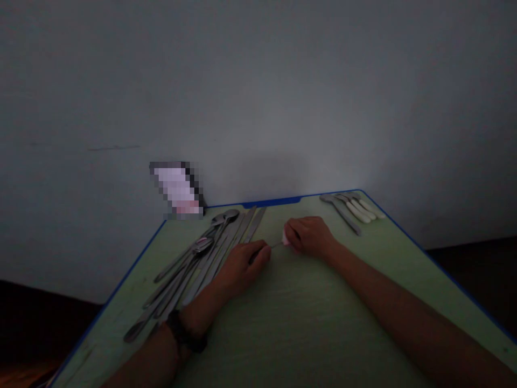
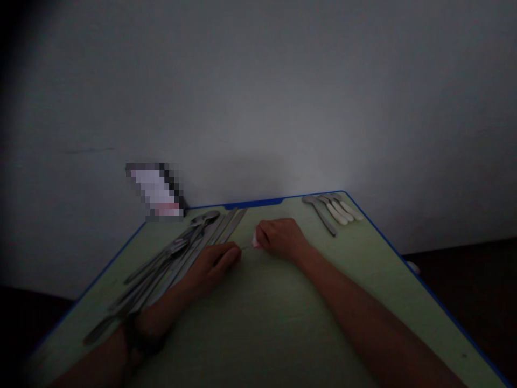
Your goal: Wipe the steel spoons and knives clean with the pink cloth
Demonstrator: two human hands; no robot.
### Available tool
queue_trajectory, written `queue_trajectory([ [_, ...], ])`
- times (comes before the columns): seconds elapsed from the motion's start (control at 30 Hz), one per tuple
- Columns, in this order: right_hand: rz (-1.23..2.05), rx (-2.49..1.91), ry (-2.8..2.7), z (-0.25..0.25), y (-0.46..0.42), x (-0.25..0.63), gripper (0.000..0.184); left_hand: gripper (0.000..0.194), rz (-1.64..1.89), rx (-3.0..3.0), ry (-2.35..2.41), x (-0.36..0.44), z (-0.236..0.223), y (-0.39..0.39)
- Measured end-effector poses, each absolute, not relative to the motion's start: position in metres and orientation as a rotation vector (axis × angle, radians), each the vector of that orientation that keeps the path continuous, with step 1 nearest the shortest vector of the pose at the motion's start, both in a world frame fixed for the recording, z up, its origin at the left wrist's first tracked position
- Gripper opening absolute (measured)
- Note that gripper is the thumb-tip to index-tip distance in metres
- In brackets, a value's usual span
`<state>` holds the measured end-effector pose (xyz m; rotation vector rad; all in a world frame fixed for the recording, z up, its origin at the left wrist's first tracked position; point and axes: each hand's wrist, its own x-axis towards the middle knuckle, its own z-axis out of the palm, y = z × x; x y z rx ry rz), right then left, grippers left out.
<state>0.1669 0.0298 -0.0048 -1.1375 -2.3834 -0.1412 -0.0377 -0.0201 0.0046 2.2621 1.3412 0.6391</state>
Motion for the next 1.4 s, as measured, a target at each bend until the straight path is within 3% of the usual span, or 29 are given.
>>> queue_trajectory([
  [0.27,-0.134,-0.910,-2.524,-0.007,0.015,0.141,0.034,0.035,0.546,2.355,1.291,-0.033,0.002,-0.023],
  [0.7,-0.124,-1.145,-2.539,-0.008,0.032,0.152,0.036,0.040,0.652,2.132,1.352,-0.031,0.002,-0.018],
  [0.8,-0.139,-1.302,-2.469,-0.006,0.041,0.163,0.038,0.048,0.729,1.840,1.355,-0.031,0.001,-0.013],
  [0.97,-0.104,-1.434,-2.339,-0.008,0.051,0.175,0.039,0.046,0.763,1.595,1.324,-0.029,0.003,-0.009],
  [1.4,0.172,-1.362,-1.729,-0.018,0.062,0.187,0.040,0.039,1.168,1.195,1.197,-0.034,-0.003,-0.003],
])
